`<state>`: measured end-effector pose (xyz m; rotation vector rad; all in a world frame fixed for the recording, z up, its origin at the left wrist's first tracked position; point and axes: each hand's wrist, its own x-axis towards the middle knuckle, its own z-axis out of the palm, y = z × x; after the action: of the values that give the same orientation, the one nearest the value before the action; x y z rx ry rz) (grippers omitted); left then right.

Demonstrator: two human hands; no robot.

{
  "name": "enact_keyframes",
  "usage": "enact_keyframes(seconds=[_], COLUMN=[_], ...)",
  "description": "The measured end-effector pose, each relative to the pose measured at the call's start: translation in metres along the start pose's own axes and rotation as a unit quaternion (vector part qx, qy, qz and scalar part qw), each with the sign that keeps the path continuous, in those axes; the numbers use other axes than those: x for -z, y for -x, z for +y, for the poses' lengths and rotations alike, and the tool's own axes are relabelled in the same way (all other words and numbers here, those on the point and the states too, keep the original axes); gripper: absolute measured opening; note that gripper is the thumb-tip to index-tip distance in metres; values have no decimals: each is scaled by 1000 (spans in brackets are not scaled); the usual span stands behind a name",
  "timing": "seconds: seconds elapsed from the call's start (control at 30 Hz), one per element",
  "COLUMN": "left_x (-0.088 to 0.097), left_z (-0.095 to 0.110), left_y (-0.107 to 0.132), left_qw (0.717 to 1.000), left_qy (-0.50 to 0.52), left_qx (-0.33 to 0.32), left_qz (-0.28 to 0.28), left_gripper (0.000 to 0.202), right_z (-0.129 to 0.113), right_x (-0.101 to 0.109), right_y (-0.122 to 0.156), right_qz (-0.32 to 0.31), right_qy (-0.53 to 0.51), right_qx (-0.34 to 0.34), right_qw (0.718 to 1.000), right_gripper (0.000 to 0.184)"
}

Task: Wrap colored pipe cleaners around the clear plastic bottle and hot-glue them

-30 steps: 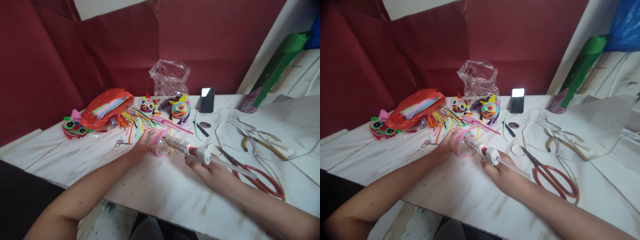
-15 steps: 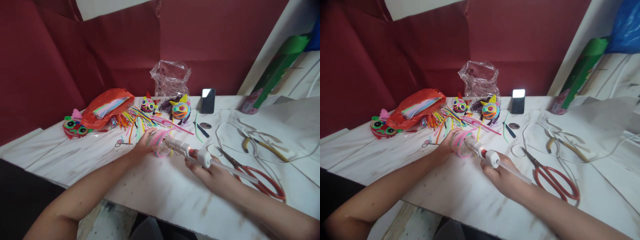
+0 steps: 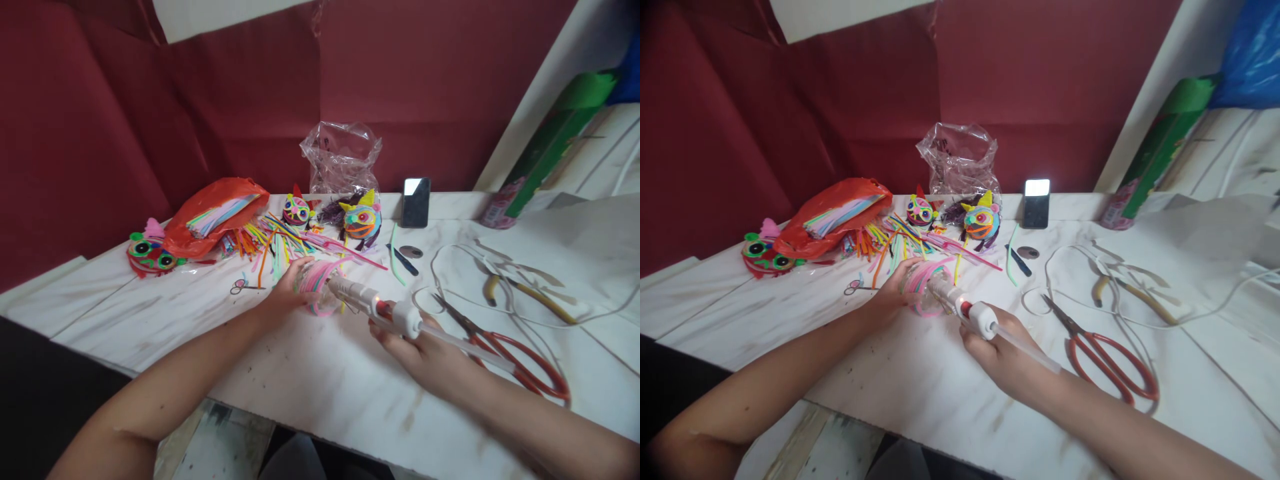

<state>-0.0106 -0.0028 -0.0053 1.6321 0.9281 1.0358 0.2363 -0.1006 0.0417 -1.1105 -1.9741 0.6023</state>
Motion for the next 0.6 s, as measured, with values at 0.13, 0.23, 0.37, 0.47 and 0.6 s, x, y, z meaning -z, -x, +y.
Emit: enact_keyframes(seconds=[0.13,0.23,0.37,0.47,0.6], left_x=[-1,-1,-1,0,1], left_z=[0,0,2,2,0], left_y=[-1,-1,-1,-1,-1], left_qw=[1000,1000,1000,1000,1000], left_qy=[1,8,-4,-8,-1], left_qx=[0,5,4,0,1], left_qz=[10,2,2,-5,-10], left_gripper=[79,81,81,83,83], right_z=[-1,-1,-1,0,0], right_x=[0,0,0,-1,-2], right_y=[0,1,2,2,3], right_qz=[-10,-17,-24,-26,-17], right_qy=[-3,-5,-7,-3,7], right_qx=[-10,-21,-25,-22,-23], right_qw=[1000,1000,999,999,1000], right_gripper=[16,16,17,17,15])
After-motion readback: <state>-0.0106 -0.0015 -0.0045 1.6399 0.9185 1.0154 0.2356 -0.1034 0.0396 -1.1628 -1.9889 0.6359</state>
